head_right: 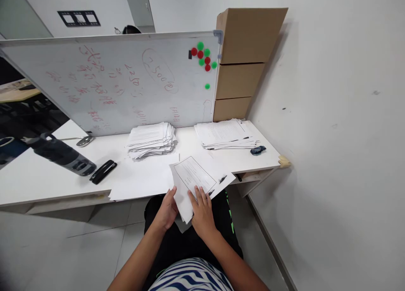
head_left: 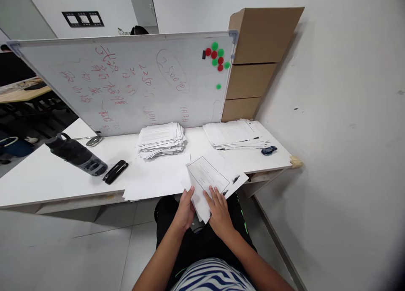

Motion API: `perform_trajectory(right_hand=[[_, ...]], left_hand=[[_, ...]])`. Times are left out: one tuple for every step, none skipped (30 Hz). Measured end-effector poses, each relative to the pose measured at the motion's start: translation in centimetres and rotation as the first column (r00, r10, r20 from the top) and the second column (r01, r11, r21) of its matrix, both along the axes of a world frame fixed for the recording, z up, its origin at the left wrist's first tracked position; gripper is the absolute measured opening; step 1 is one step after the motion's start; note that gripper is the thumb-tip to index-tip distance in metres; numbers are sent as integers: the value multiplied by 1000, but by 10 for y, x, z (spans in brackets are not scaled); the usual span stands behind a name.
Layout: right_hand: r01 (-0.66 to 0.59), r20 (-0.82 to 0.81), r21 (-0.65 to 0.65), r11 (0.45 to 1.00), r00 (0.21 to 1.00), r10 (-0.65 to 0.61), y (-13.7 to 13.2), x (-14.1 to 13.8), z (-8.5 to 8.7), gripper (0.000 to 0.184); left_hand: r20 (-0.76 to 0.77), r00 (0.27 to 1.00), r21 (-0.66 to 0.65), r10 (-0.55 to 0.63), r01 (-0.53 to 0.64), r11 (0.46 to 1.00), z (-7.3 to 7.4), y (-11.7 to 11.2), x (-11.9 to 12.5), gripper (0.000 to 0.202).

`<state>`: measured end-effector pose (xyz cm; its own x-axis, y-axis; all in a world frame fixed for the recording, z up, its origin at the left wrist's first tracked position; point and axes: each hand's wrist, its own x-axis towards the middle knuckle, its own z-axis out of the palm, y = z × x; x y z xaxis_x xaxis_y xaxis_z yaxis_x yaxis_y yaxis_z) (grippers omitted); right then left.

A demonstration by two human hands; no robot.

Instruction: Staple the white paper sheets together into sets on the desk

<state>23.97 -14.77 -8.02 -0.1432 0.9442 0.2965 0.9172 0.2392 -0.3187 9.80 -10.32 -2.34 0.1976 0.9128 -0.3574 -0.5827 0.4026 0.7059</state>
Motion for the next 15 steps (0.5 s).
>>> perform_trajectory(right_hand=[[-1, 13, -15, 1000, 1000, 2, -1, 0, -3, 84], [-5, 23, -26, 1000, 1000, 6, -2, 0, -6, 87], [-9, 30, -34, 999, 999, 10, -4, 0, -8, 90], [-11, 35, -39, 999, 999, 12, -5, 0, -9, 92], [-14, 39, -42, 999, 999, 16, -7, 1, -10, 94], [-16, 41, -43, 999, 999, 18, -8, 3, -10, 97], [-19, 41, -44, 999, 999, 21, -10, 4, -11, 99], [-24, 39, -46, 999, 999, 26, -13, 6, -11, 101], [-31, 34, -47, 998, 999, 33, -14, 9, -12, 103], [-39, 22, -47, 998, 999, 40, -16, 14, -14, 105], [-42, -2, -47, 998, 999, 42, -16, 19, -17, 104], [-31, -46, -47, 998, 999, 28, -15, 27, -21, 101], [8, -118, -48, 999, 993, -14, -13, 37, -25, 94], [74, -220, -57, 996, 972, -84, -10, 50, -31, 85], [166, -346, -79, 983, 920, -183, -6, 65, -38, 75]], left_hand=[[3, 1000, -1, 6, -6, 1000, -1, -2, 3, 65], [2, 1000, 5, 9, -9, 1000, -2, -4, 5, 64], [-8, 1000, 15, 9, -9, 1000, -3, -5, 8, 63], [-30, 1000, 27, 8, -7, 1000, -4, -5, 10, 62], [-60, 998, 39, 8, -6, 999, -6, -6, 11, 62], [-99, 995, 48, 8, -3, 999, -8, -5, 13, 61], [-144, 990, 53, 11, -4, 999, -11, -5, 14, 61], [-192, 981, 55, 17, -7, 998, -14, -4, 15, 59], [-241, 970, 55, 24, -12, 998, -18, -3, 16, 58], [-290, 957, 50, 27, -13, 999, -21, -1, 17, 57], [-338, 941, 45, 25, -10, 999, -24, 0, 17, 56], [-381, 924, 42, 22, -7, 999, -28, 2, 18, 55], [-416, 909, 41, 20, -3, 999, -30, 3, 18, 55], [-444, 896, 39, 17, 0, 999, -33, 5, 18, 54], [-468, 884, 34, 13, 3, 999, -34, 7, 18, 53]])
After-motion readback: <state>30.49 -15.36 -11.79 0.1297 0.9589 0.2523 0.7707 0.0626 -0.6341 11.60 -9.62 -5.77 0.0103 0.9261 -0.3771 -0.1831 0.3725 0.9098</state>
